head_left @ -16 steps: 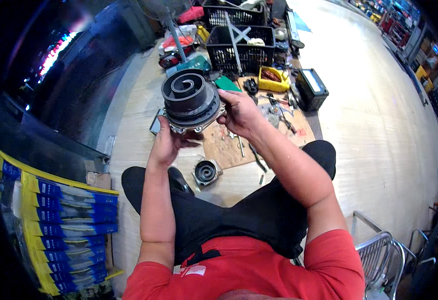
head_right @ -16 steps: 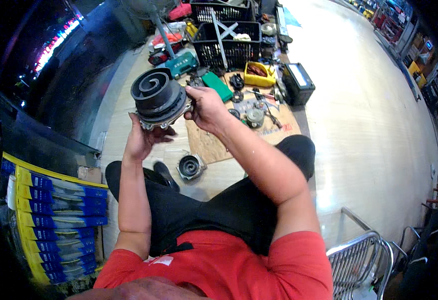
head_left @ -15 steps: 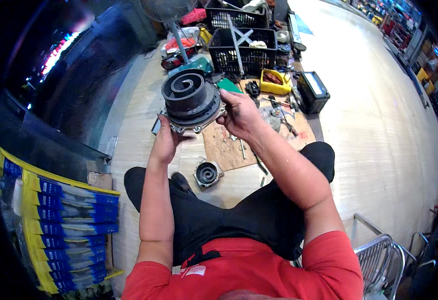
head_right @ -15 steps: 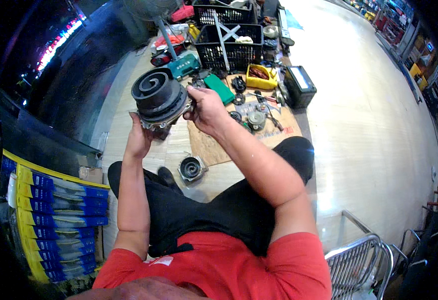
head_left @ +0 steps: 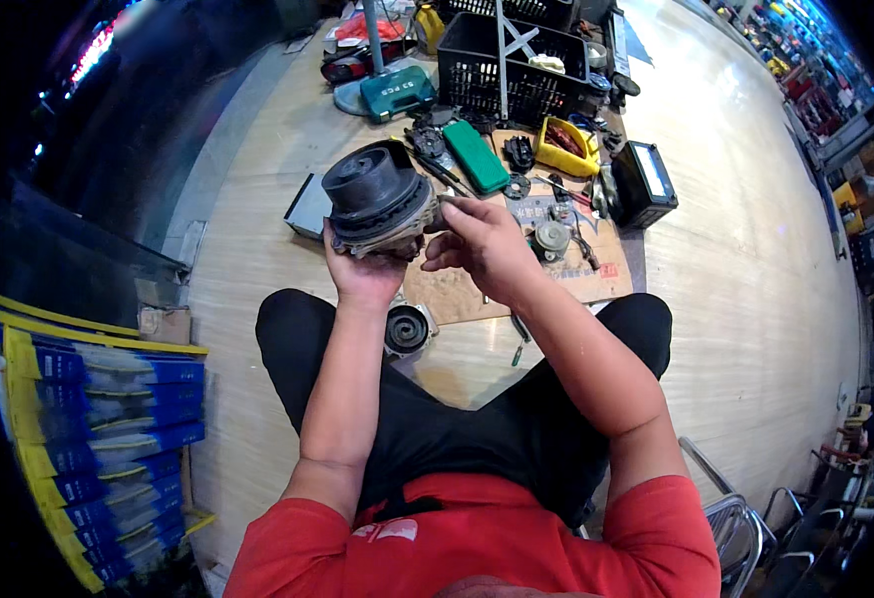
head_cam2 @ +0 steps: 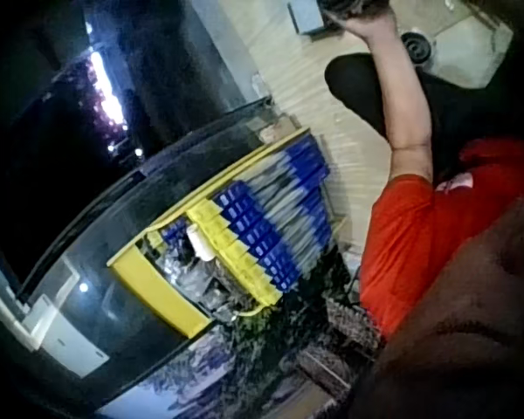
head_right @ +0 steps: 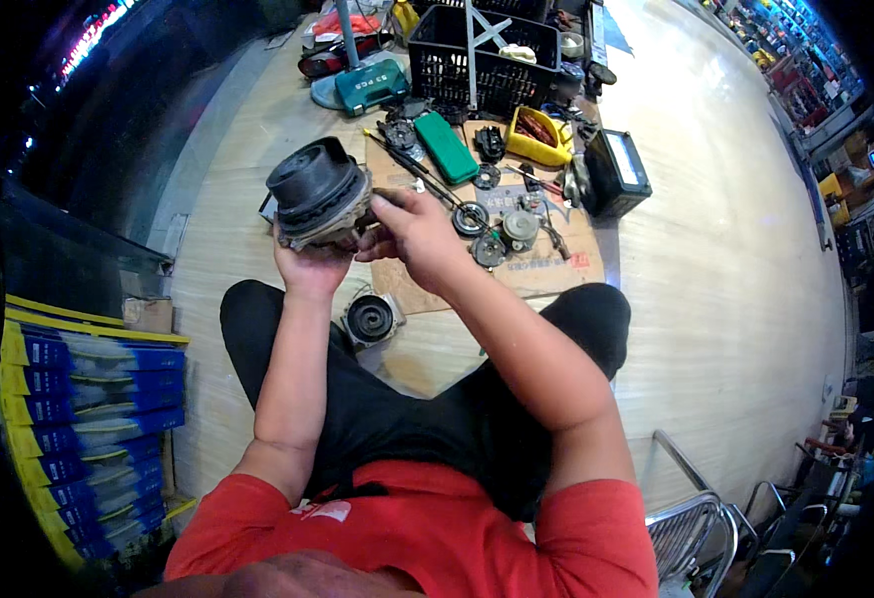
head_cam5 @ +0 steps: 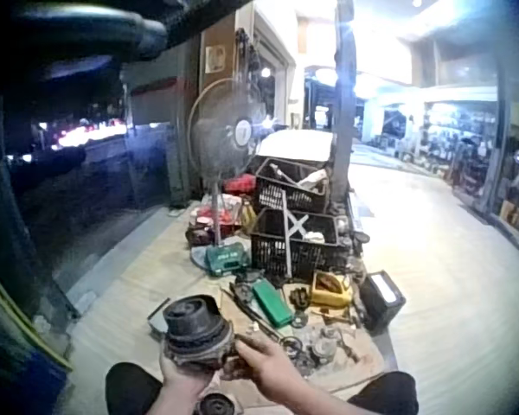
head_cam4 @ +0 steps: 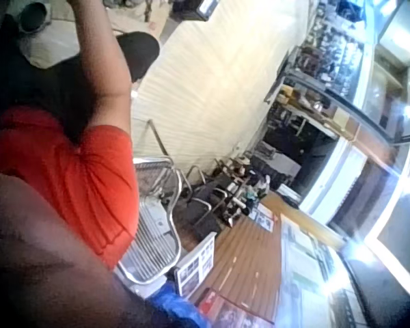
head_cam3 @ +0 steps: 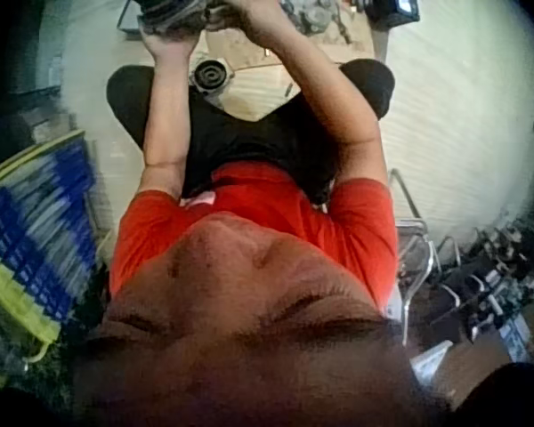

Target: The person assembles a motor component by inserting internal coils and small parts into a metal housing, then uses pliers to secure a long spring-like piece into the assembly.

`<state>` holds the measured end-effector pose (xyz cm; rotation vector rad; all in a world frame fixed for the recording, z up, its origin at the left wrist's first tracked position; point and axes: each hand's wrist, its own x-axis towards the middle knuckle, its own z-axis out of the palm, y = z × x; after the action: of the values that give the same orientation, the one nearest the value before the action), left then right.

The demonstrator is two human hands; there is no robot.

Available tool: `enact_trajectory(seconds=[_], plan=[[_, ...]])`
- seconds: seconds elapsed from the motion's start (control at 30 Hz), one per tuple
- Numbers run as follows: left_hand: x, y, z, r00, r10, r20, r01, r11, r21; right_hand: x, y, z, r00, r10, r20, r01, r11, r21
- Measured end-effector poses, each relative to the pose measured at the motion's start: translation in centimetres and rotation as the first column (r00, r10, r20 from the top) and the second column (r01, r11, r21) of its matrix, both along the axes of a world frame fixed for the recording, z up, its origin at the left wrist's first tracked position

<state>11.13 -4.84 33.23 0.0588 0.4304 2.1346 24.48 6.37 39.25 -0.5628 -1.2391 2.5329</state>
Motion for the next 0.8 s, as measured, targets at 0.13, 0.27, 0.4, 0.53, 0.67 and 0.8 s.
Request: enact_trajectory(seconds=[0.13, 0.27, 0.4, 0.53, 0.67, 0.8], plan=[[-0.7, 1.5, -0.4, 0.999, 0.001, 0.037, -0.001, 1.0, -0.002, -0.1, -0.1, -1.0, 0.989, -0.141, -0.041, 0.131, 0.719, 0.682], [-0.6, 2.3, -0.9, 0.995, -0.076, 0.064, 0.069, 0.992, 0.106, -0.2, 0.1, -1.3, 0.965, -0.238, -0.11, 0.198, 0.387, 0.9], [0.9, 3.6, 0.2, 0.979, -0.098, 0.178, 0.089, 0.994, 0.057, 0.2, 1.2, -1.6, 0.93, -0.324, -0.174, 0.274, 0.295, 0.915], [1.7, 4.2, 1.1, 0.987, -0.117, 0.111, 0.117, 0.993, 0.006, 0.5, 2.7, -2.5, 0.89, -0.387, -0.24, 0.347, 0.234, 0.908], [1.8, 4.6, 1.5, 0.98, -0.198, -0.003, 0.198, 0.977, 0.083, 1.7, 4.0, -1.2, 0.885, -0.354, -0.302, 0.381, 0.179, 0.907], [1.9, 4.4, 1.5, 0.965, -0.237, -0.112, 0.247, 0.965, 0.087, 3.1, 5.0, 0.6, 0.919, -0.27, -0.288, 0.329, 0.12, 0.937]])
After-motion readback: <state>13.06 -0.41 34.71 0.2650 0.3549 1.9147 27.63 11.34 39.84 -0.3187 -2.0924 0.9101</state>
